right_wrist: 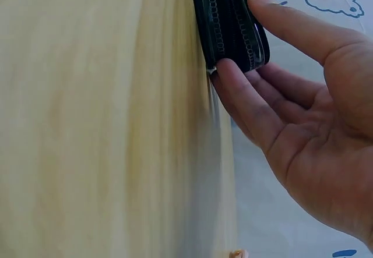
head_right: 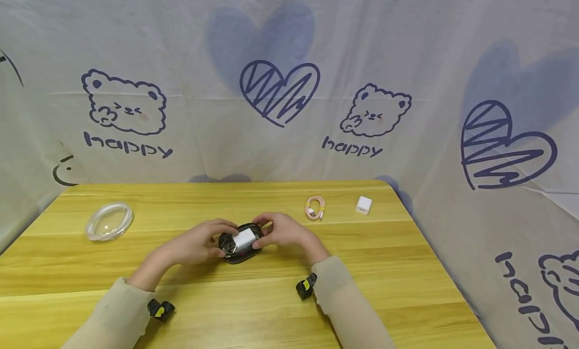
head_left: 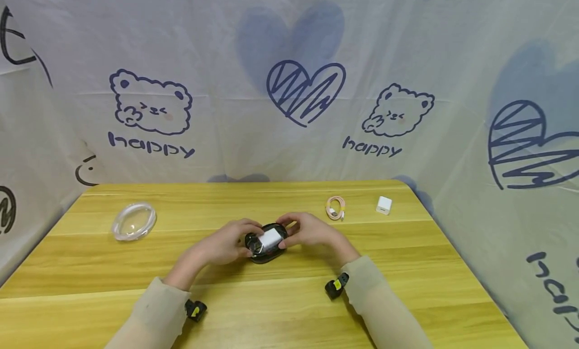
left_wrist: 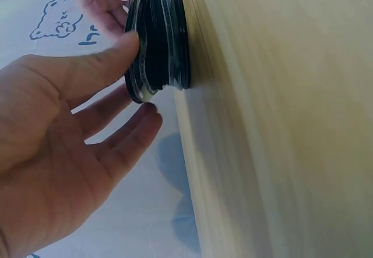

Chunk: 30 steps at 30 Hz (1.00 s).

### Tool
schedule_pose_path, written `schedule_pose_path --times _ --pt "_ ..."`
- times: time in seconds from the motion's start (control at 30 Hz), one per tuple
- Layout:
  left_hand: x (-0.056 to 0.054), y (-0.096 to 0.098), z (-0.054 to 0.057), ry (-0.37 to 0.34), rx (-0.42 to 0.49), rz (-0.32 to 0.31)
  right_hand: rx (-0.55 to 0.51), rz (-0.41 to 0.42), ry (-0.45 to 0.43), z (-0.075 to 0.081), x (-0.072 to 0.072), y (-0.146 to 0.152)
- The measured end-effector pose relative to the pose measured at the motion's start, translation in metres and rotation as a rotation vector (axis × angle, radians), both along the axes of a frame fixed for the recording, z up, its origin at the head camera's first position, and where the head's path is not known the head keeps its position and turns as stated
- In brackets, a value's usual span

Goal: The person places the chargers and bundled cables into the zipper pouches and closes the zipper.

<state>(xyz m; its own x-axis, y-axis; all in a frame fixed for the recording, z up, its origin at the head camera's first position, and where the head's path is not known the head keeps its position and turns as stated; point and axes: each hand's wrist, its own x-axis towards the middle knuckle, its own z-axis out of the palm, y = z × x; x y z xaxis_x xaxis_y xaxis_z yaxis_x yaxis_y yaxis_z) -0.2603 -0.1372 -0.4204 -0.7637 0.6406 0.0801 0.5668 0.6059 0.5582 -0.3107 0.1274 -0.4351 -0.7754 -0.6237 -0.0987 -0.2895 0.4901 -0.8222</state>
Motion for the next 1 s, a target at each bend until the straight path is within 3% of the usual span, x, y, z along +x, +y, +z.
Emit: schedule_pose_path --times 0.17,0.5,0.7,0.9,1.0 --pt "0.0 0.001 0.002 0.045 -0.044 0.008 0.027 -0.057 0.019 0.002 0.003 -0.003" --pt "0.001 0.007 0.001 0.032 -0.032 0.031 0.12 -0.061 0.089 0.006 0.009 -0.009" --pt "0.002 0.003 0.002 0.049 -0.034 0.009 0.129 -0.031 0.044 0.011 0.012 -0.012" --pt "0.002 0.0 0.003 0.048 -0.052 -0.04 0.027 0.015 -0.078 0.011 0.011 -0.002" --pt "0.001 0.0 0.002 0.036 -0.059 -0.05 0.004 -0.004 -0.068 0.009 0.007 0.001"
